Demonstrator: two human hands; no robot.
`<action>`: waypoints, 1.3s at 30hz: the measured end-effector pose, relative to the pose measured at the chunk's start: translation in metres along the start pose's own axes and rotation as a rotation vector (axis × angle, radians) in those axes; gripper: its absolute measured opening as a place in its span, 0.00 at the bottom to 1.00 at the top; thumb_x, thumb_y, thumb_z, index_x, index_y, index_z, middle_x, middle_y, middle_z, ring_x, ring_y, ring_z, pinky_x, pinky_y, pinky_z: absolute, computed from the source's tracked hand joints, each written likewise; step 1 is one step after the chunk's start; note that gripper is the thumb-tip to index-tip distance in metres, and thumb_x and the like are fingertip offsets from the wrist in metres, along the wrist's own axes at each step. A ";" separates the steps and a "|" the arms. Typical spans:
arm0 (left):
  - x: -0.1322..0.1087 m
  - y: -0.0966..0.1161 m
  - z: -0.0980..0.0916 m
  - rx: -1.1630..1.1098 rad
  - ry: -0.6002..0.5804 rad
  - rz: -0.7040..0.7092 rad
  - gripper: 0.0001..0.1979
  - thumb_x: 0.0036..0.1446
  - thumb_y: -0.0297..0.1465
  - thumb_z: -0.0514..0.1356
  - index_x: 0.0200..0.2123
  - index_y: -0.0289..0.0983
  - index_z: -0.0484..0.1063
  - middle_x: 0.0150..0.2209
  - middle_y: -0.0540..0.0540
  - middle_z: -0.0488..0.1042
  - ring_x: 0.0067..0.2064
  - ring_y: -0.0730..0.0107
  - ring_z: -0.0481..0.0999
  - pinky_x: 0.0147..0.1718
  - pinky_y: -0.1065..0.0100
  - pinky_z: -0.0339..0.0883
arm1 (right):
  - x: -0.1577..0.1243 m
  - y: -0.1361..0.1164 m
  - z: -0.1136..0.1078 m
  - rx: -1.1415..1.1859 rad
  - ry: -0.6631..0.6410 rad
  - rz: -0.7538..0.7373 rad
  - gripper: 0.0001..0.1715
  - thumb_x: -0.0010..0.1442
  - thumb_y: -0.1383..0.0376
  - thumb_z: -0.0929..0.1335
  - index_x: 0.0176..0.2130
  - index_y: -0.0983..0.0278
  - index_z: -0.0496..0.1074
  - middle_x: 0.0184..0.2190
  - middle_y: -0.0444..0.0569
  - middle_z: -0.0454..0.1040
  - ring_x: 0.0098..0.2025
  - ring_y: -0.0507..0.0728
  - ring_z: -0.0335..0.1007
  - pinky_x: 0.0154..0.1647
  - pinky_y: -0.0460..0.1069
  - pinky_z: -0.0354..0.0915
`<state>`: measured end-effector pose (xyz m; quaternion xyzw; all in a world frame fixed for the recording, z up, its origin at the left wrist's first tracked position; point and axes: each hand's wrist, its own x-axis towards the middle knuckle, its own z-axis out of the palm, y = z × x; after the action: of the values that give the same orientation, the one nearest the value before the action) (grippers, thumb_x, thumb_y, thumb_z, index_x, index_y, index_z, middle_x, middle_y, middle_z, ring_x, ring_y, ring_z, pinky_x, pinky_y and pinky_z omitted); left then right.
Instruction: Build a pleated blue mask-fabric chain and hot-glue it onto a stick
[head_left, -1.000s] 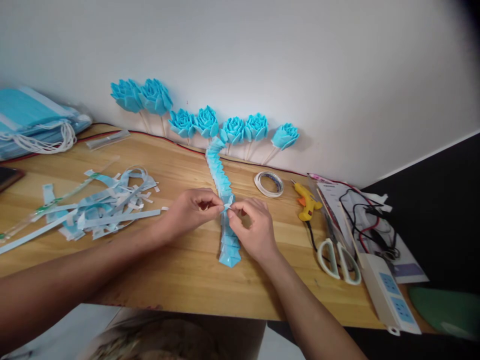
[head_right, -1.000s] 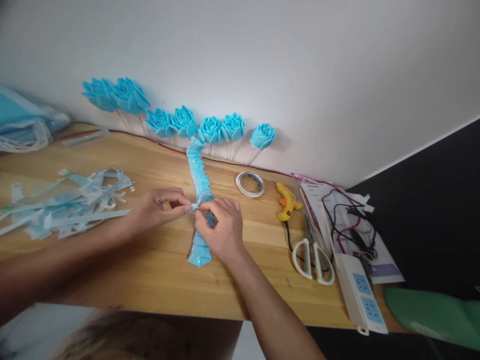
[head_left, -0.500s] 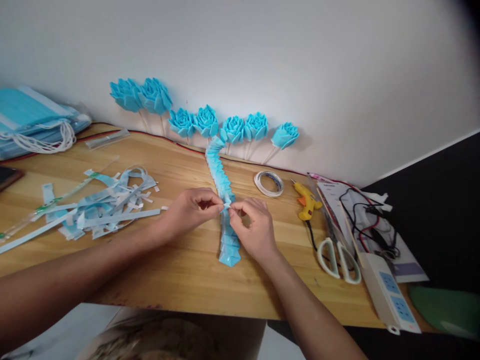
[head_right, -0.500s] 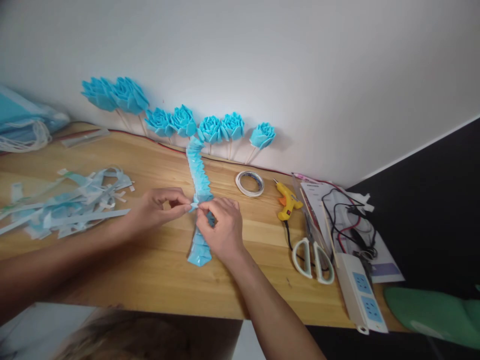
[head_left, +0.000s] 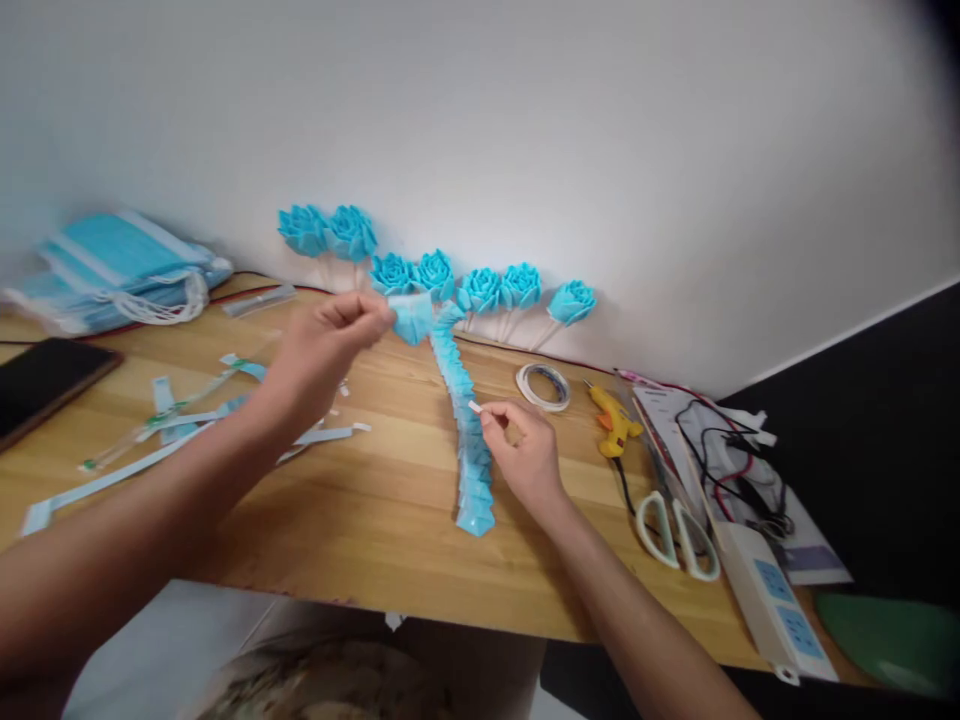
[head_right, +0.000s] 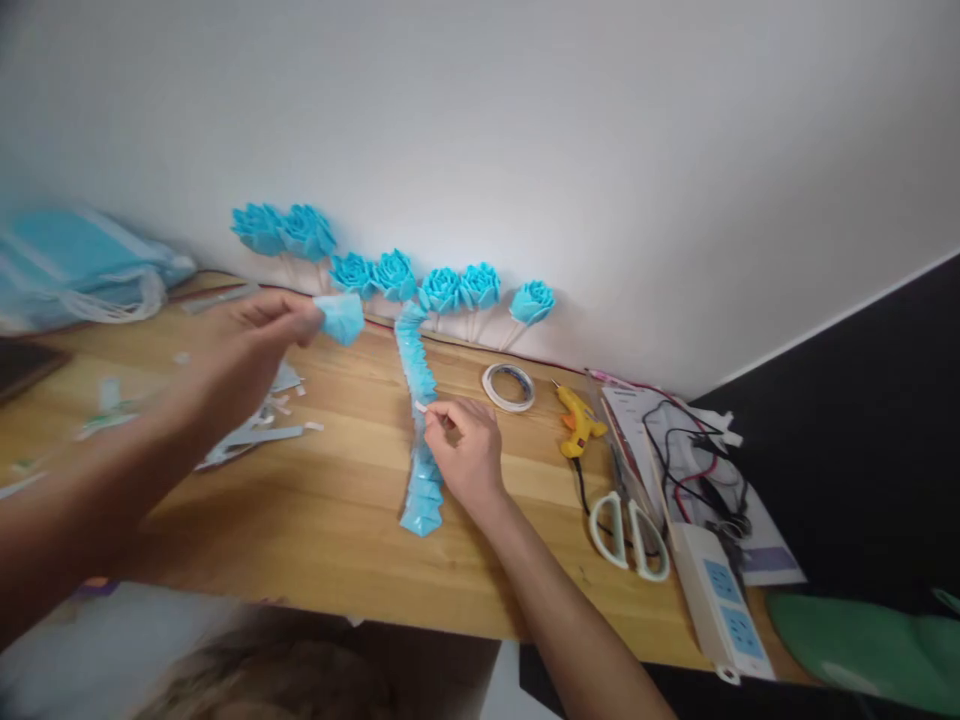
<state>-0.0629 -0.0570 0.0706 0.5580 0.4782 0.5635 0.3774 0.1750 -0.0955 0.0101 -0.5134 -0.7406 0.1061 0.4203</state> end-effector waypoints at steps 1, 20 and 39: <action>0.001 0.010 -0.011 -0.045 0.069 0.039 0.08 0.54 0.31 0.62 0.25 0.36 0.70 0.23 0.54 0.65 0.27 0.77 0.62 0.30 0.72 0.58 | 0.006 -0.006 0.005 -0.013 -0.031 -0.032 0.09 0.60 0.67 0.66 0.31 0.61 0.75 0.26 0.44 0.75 0.31 0.55 0.69 0.40 0.52 0.60; -0.066 -0.026 -0.076 -0.205 0.017 -0.178 0.14 0.53 0.34 0.62 0.20 0.37 0.65 0.23 0.53 0.63 0.29 0.74 0.61 0.32 0.70 0.56 | 0.042 -0.100 0.076 0.658 -0.422 0.242 0.16 0.63 0.64 0.64 0.48 0.59 0.75 0.40 0.47 0.79 0.40 0.53 0.73 0.41 0.47 0.65; -0.094 -0.017 -0.016 -0.325 -0.192 -0.198 0.12 0.53 0.37 0.62 0.23 0.37 0.68 0.25 0.52 0.63 0.32 0.72 0.61 0.35 0.69 0.55 | -0.018 -0.103 0.027 0.790 -0.019 0.475 0.09 0.51 0.59 0.71 0.27 0.63 0.73 0.24 0.42 0.69 0.29 0.51 0.62 0.33 0.47 0.61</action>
<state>-0.0723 -0.1449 0.0301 0.4915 0.3953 0.5375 0.5597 0.0883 -0.1494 0.0443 -0.4685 -0.5090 0.4784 0.5408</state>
